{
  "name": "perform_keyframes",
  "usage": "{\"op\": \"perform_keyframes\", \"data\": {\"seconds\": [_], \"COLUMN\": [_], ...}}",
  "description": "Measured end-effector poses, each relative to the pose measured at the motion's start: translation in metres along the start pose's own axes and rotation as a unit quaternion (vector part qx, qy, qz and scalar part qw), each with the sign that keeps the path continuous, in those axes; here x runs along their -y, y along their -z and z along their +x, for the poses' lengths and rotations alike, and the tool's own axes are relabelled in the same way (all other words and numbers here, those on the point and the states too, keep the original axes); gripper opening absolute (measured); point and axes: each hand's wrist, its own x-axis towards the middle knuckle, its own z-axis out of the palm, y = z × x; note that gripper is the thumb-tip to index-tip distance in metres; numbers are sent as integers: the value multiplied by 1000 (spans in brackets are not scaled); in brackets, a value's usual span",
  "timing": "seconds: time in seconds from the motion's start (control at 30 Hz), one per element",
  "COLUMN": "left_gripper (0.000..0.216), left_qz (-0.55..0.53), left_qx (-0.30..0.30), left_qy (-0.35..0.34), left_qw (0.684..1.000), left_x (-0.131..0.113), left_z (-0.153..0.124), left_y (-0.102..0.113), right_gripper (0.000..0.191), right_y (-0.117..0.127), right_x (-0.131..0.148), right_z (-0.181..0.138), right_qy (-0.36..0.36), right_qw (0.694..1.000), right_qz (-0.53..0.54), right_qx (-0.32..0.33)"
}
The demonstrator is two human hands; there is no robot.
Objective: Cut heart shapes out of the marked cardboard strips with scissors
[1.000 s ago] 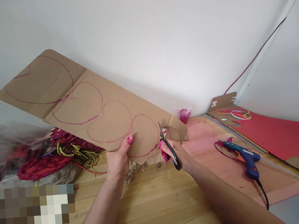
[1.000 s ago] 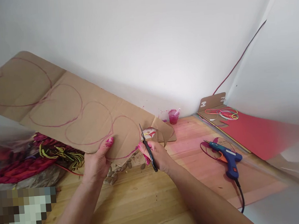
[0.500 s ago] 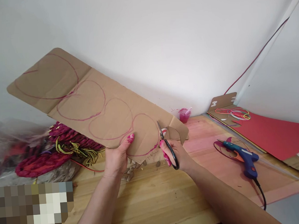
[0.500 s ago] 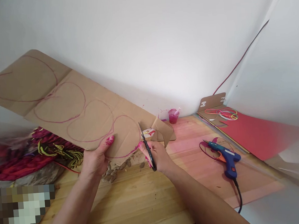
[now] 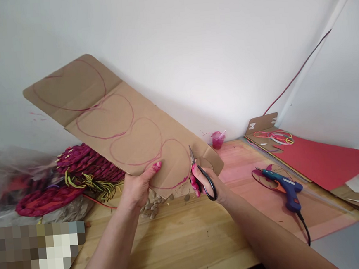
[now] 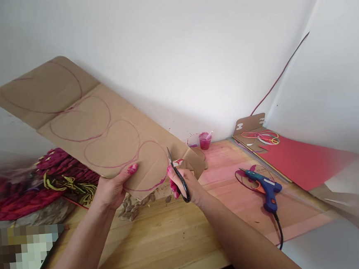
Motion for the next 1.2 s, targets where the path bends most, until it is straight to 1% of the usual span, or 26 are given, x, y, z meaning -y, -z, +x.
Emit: {"op": "perform_keyframes", "data": {"seconds": [0.1, 0.2, 0.33, 0.5, 0.53, 0.63, 0.7, 0.73, 0.8, 0.87, 0.93, 1.0, 1.07, 1.2], "left_gripper": [75, 75, 69, 60, 56, 37, 33, 35, 43, 50, 53, 53, 51, 49], "left_qz": [5, 6, 4, -6, -15, -59, -81, -81, -56, -18, 15, 33, 43, 52], "left_qx": [2, 5, -3, -17, -30, -98, -133, -136, -125, -111, -111, -112, -106, -113], "left_qy": [22, 21, 31, 51, 61, 106, 112, 95, 30, -43, -96, -124, -133, -151], "left_qw": [1000, 1000, 1000, 999, 998, 988, 981, 983, 990, 993, 989, 985, 985, 981], "left_x": [-1, -1, 0, 4, 6, 14, 20, 23, 26, 25, 22, 18, 15, 9], "left_z": [0, 2, 5, 7, 7, 1, -4, -6, -7, -5, -1, 2, 4, 6], "left_y": [0, 0, 6, 12, 11, 3, -2, -4, -4, -1, 3, 7, 9, 11], "right_gripper": [73, 70, 66, 61, 60, 57, 56, 55, 57, 63, 71, 75, 77, 76], "right_y": [0, 0, -1, -4, -5, -8, -10, -12, -15, -19, -22, -23, -23, -21], "right_x": [-1, -6, -11, -11, -12, -16, -19, -20, -19, -17, -14, -11, -9, -11], "right_z": [0, 1, -2, -3, -3, -1, -1, -1, -2, -2, -3, -4, -5, -6], "right_qy": [2, 7, 1, 18, 15, 1, 7, 9, 1, -23, -58, -92, -122, -134], "right_qw": [1000, 1000, 999, 996, 995, 994, 994, 994, 997, 1000, 996, 989, 982, 968], "right_qz": [-6, -7, -27, -73, -76, -81, -88, -89, -62, -5, 57, 94, 120, 171], "right_qx": [-1, -15, -34, -54, -59, -71, -69, -66, -49, -12, 32, 63, 82, 122]}}
